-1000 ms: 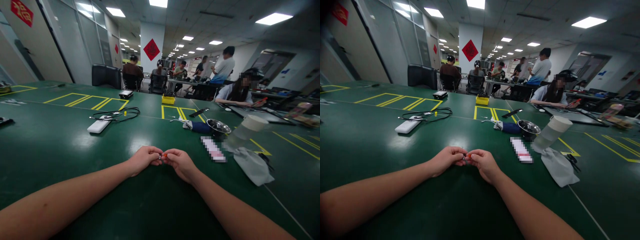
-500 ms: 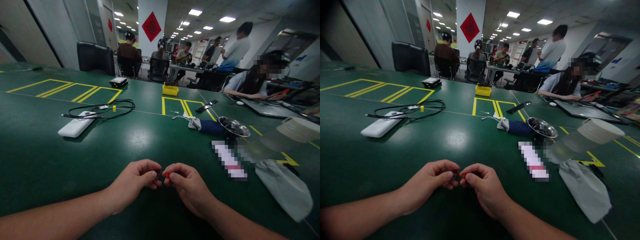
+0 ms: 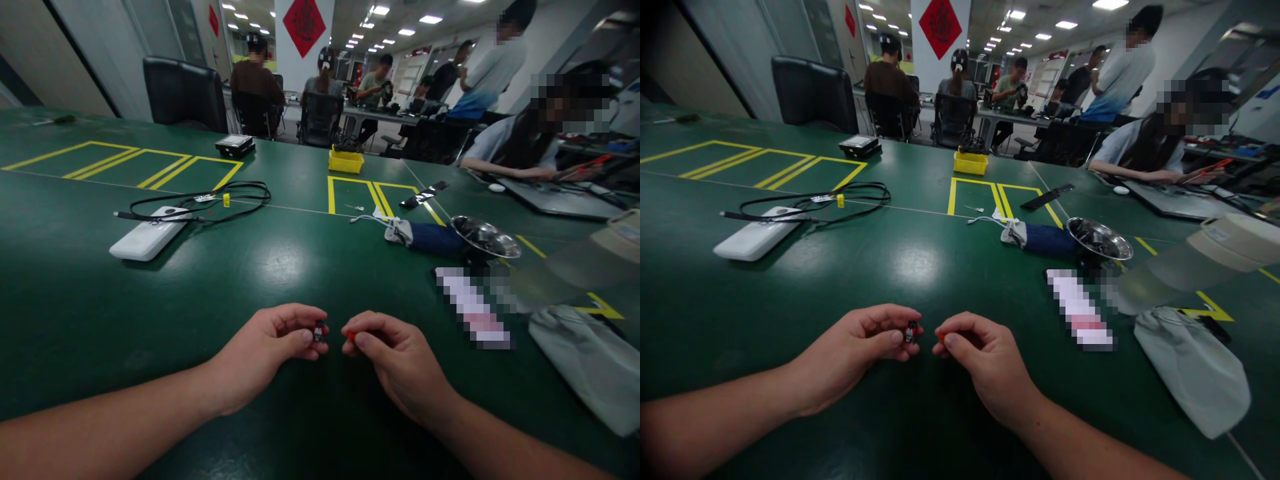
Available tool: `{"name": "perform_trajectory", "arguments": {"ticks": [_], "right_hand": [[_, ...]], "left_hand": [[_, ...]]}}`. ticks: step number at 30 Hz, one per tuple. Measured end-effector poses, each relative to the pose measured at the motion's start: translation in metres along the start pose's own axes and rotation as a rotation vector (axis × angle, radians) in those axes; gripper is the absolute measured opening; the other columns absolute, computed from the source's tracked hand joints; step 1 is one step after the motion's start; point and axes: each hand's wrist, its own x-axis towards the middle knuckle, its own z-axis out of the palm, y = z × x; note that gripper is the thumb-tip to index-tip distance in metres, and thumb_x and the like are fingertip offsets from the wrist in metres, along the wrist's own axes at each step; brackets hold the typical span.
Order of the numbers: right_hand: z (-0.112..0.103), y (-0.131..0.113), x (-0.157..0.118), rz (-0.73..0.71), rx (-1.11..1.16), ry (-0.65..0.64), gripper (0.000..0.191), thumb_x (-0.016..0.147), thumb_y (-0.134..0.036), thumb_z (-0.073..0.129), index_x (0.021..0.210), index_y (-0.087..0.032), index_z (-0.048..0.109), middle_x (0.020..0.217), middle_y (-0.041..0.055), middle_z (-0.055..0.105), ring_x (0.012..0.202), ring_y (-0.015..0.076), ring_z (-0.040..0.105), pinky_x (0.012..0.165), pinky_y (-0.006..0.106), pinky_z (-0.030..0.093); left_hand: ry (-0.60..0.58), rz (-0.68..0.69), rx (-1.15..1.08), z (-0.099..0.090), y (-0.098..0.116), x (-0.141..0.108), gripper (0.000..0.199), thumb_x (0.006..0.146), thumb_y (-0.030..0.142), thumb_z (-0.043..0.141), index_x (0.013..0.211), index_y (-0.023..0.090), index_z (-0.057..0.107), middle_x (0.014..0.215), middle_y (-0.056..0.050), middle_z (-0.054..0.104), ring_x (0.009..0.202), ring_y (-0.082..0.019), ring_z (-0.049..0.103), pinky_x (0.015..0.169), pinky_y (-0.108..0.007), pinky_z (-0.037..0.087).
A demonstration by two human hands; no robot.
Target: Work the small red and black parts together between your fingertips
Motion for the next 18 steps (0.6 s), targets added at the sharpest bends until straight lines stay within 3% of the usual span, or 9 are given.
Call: {"name": "perform_trajectory", "arguments": {"ticks": [7, 18], "right_hand": [[0.0016, -0.0016, 0.0017, 0.048, 0.035, -0.042, 0.020, 0.077, -0.024, 0.067, 0.097, -0.019, 0.070, 0.100, 0.0084, 0.068, 0.087, 0.0200, 0.066, 0.081, 0.036, 0.052], [-0.0007, -0.0049, 0.0007, 0.090, 0.020, -0.091, 0.018, 0.079, -0.022, 0.065, 0.096, -0.018, 0.070, 0.093, 0.0078, 0.070, 0.081, 0.0171, 0.066, 0.078, 0.033, 0.053]], "left_hand": [[0.007, 0.016, -0.035, 0.0001, 0.0003, 0.0005, 0.034, 0.076, 0.018, 0.064, 0.110, 0.017, 0.064, 0.104, -0.010, 0.067, 0.090, -0.020, 0.065, 0.083, -0.035, 0.050], [-0.045, 0.025, -0.002, 0.0015, 0.0032, -0.0015, 0.035, 0.077, 0.015, 0.060, 0.113, 0.015, 0.060, 0.105, -0.010, 0.065, 0.090, -0.019, 0.063, 0.086, -0.035, 0.047]]}}
